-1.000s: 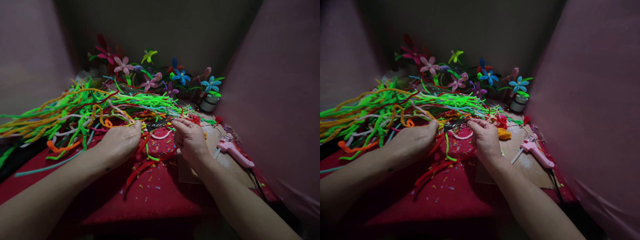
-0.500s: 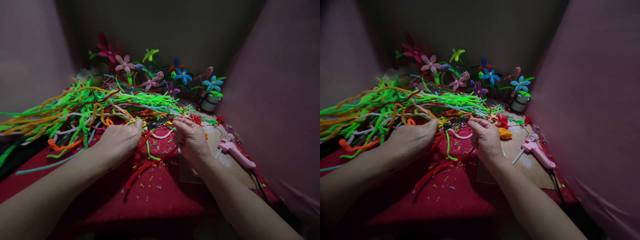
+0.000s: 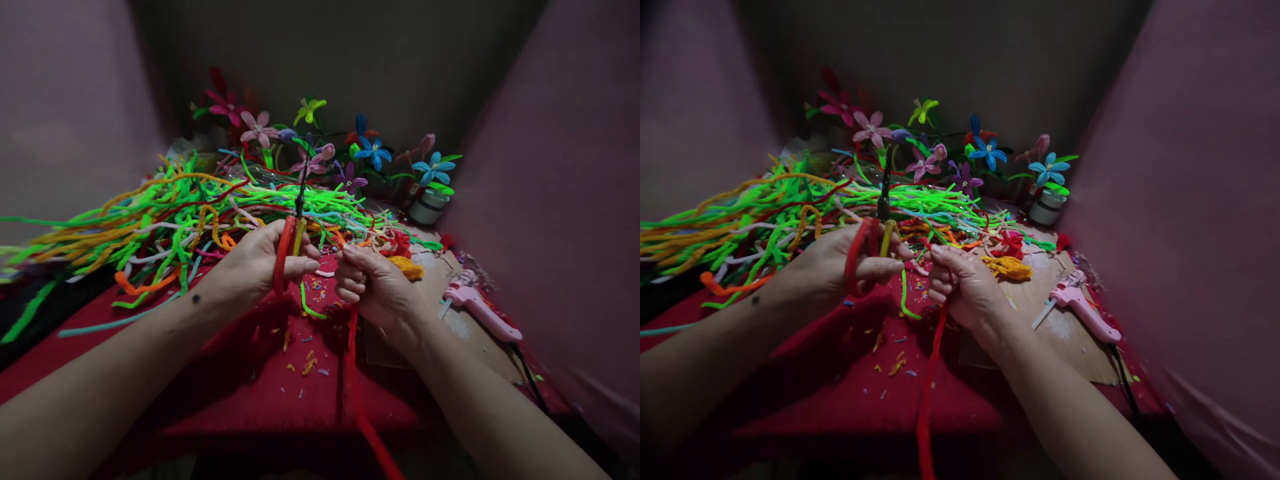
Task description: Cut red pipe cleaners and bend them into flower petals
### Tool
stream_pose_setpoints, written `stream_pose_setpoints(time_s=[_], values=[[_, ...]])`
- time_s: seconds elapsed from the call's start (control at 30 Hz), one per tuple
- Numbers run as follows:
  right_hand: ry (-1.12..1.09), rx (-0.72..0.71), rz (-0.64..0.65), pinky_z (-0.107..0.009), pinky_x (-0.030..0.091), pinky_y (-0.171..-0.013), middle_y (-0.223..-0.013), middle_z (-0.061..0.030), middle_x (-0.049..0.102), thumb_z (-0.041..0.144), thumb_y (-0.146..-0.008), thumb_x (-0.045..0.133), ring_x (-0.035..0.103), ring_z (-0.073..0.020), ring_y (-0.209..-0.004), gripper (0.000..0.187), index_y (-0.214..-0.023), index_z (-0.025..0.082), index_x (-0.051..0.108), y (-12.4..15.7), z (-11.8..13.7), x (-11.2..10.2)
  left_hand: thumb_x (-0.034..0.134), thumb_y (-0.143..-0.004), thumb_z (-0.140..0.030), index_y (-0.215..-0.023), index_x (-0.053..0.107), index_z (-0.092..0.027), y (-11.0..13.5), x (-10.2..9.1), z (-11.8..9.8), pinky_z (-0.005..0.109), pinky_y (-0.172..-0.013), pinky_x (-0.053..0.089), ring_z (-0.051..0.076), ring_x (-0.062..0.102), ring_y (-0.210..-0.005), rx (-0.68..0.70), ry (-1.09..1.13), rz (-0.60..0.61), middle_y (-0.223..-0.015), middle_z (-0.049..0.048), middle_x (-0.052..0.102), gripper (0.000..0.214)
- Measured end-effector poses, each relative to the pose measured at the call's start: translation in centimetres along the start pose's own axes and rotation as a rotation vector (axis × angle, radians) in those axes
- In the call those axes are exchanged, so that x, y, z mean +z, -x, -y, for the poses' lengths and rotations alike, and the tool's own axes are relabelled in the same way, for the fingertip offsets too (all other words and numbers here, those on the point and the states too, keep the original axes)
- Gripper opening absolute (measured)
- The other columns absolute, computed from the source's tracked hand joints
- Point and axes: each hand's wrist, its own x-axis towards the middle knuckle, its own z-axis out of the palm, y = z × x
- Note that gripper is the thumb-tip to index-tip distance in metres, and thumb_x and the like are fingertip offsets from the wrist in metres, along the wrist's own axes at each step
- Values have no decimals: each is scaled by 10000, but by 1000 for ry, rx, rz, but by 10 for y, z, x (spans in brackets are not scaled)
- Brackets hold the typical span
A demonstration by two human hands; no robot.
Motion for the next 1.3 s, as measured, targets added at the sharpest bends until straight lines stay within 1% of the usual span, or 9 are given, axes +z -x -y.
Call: stream_pose_setpoints(time_s=[0.13,0.23,0.33,0.47,0.67,0.9,1.03,1.2,1.3], values=[[-109,211,83,-139,245,-368,-461,95,300,214,-737,630,223,-38,-395,109,-712,137,557,-1,-11,-2,669,-675,-195,-880,540,-151,3,8,-1,223,-622,474,118,598,-698,27,252,-46,-858,19,643,246],[-117,319,162,-147,298,-376,-451,84,357,226,-762,606,302,-41,-390,120,-705,129,563,0,-16,-3,668,-678,-161,-845,530,-149,4,10,0,208,-612,475,101,594,-652,22,268,-66,-754,-16,619,217],[7,226,178,-182,374,-401,-485,55,485,281,-772,613,415,-63,-401,153,-740,136,576,2,-18,-2,658,-684,-147,-819,526,-146,5,11,-3,178,-535,438,74,549,-566,-18,202,-95,-650,-46,563,189],[275,-8,45,-193,420,-473,-616,2,636,325,-767,646,531,-77,-467,192,-813,147,592,6,-19,2,671,-672,-157,-771,519,-145,5,10,-6,157,-462,386,55,489,-518,-38,111,-117,-626,-54,524,181],[456,-138,16,-204,373,-460,-569,-1,623,309,-795,592,490,-74,-435,182,-731,139,602,7,-20,9,638,-723,-212,-779,525,-152,6,12,-6,167,-439,368,65,485,-475,-132,194,-41,-565,-51,530,140],[353,-104,-11,-196,322,-447,-507,40,525,257,-707,678,417,-56,-438,153,-649,139,600,7,-19,7,682,-686,-236,-568,473,-142,5,11,0,163,-402,275,34,361,-415,-255,396,104,-472,-51,443,258],[318,-75,-2,-191,317,-422,-483,38,533,264,-708,683,412,-54,-406,171,-639,143,584,8,-19,6,683,-695,-241,-580,478,-147,2,11,7,161,-395,281,30,345,-398,-327,583,158,-461,-60,415,253],[309,-40,-26,-173,286,-347,-448,51,530,269,-702,686,382,-51,-341,159,-684,154,579,9,-19,9,659,-729,-254,-573,494,-141,0,10,11,151,-331,213,34,341,-355,-372,663,232,-418,-55,398,254],[278,-33,0,-169,277,-322,-438,59,528,270,-704,682,369,-52,-323,158,-717,159,571,9,-18,8,659,-732,-260,-613,502,-147,-2,7,12,150,-341,231,28,336,-363,-365,681,189,-448,-62,399,226]])
